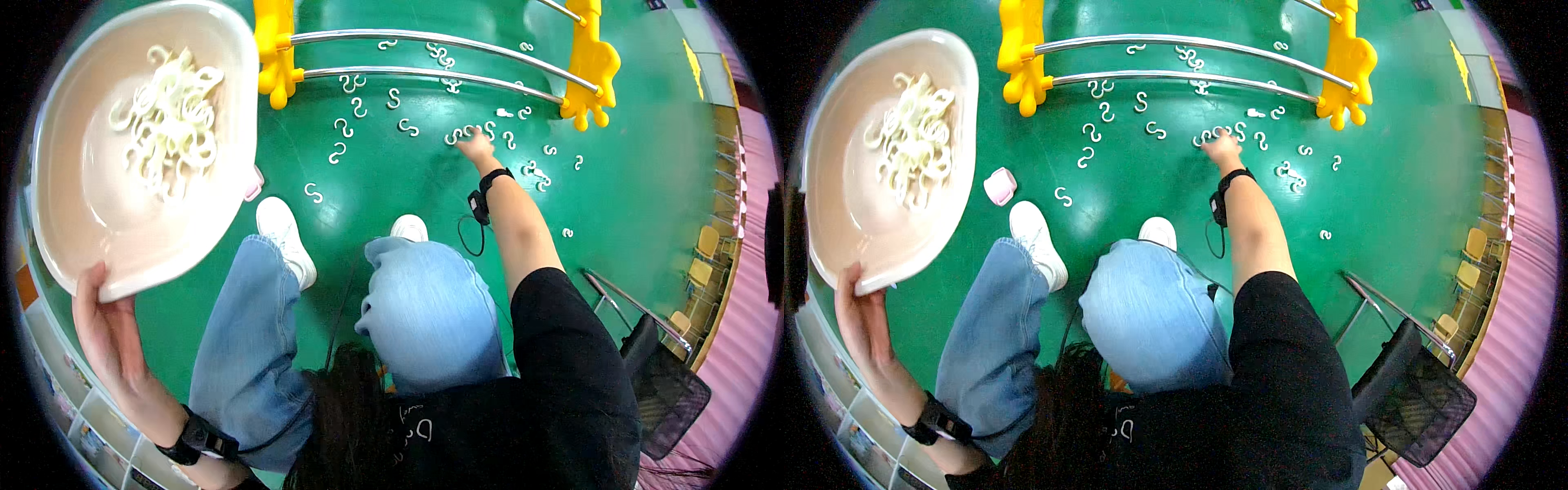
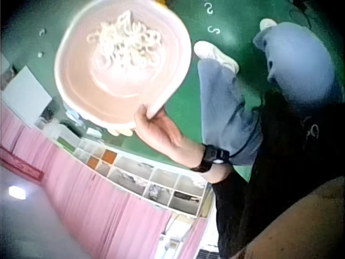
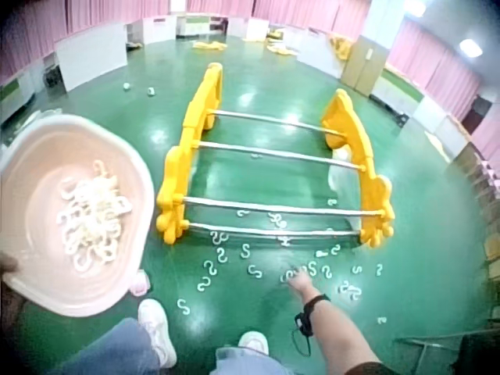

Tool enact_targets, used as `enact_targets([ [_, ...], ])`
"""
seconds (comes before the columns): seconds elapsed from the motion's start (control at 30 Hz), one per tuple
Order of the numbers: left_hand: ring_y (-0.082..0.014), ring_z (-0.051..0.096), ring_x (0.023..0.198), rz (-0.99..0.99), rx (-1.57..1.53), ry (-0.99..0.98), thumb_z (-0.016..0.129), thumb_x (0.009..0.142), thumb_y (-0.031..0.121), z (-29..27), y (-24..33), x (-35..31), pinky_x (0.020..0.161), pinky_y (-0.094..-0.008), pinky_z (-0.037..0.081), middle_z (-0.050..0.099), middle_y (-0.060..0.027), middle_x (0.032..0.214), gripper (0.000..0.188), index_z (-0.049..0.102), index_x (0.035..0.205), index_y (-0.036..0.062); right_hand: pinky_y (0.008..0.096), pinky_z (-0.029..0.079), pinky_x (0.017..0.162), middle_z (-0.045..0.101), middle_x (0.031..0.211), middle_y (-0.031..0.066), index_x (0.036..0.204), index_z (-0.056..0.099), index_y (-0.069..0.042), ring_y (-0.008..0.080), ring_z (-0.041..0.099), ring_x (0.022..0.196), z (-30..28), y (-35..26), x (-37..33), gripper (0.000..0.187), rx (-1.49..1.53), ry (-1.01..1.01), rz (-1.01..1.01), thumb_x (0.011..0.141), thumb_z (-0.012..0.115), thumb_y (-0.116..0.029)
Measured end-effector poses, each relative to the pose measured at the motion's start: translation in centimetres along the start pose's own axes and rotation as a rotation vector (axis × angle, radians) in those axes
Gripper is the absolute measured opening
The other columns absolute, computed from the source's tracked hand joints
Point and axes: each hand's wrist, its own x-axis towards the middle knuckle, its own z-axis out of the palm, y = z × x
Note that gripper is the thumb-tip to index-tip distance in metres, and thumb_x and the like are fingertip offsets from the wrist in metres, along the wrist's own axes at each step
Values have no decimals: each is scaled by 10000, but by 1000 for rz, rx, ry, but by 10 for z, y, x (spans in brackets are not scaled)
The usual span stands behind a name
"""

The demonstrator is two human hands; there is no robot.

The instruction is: The person picks up white plastic clips from the floor and a bowl, then attaches them to a metal bar structure. They move a chair to reposition the bowl and continue attaching the clips to the bar.

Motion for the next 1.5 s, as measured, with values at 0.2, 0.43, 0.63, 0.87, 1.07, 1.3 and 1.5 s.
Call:
enact_targets([
  [0.2,-166,537,1004,-219,36,-43,527,830,79,-3,-32,23,878,-314,448,528,-120,1128,352,456,1154,-38,506,265,1026,67,1454,175,1406,181,-262,365,133,1325,8,40,3,1125,116,120,138,503,833,-420],
  [0.43,-168,559,971,-298,138,-37,509,826,77,12,-38,27,846,-315,462,545,-108,1111,360,454,1168,-21,427,213,1064,81,1435,248,1415,174,-212,388,114,1327,-1,42,35,1229,72,151,-36,428,809,-578],
  [0.63,-171,560,976,-292,101,-32,510,832,87,24,-33,24,851,-319,459,549,-108,1107,358,455,1168,-22,508,342,960,223,1408,134,1271,446,-280,357,251,1266,12,-9,4,825,-28,176,-139,537,808,-391],
  [0.87,-159,571,945,-302,69,-85,498,843,70,20,-36,25,839,-307,474,563,-102,1075,290,487,1118,-24,440,428,889,387,1251,126,1073,586,-183,353,395,1119,40,-5,-3,475,86,321,-312,622,726,-130],
  [1.07,-147,577,915,-297,67,-147,501,843,67,16,-38,26,823,-305,483,579,-94,1022,218,522,1042,-20,414,437,864,443,1140,160,970,620,-136,358,446,1030,50,-4,4,365,109,270,-341,621,724,-117],
  [1.3,-138,577,906,-292,74,-117,501,844,67,20,-38,23,816,-297,484,579,-90,1009,233,503,1059,-23,403,442,849,480,1078,172,956,633,-117,346,486,992,48,-37,-4,363,313,354,-388,610,741,-137],
  [1.5,-140,581,907,-295,61,-119,495,845,57,18,-39,28,816,-295,484,584,-93,1013,236,505,1066,-28,414,441,856,471,1103,181,976,625,-114,366,476,1008,56,-79,0,384,256,299,-543,610,733,-158],
])
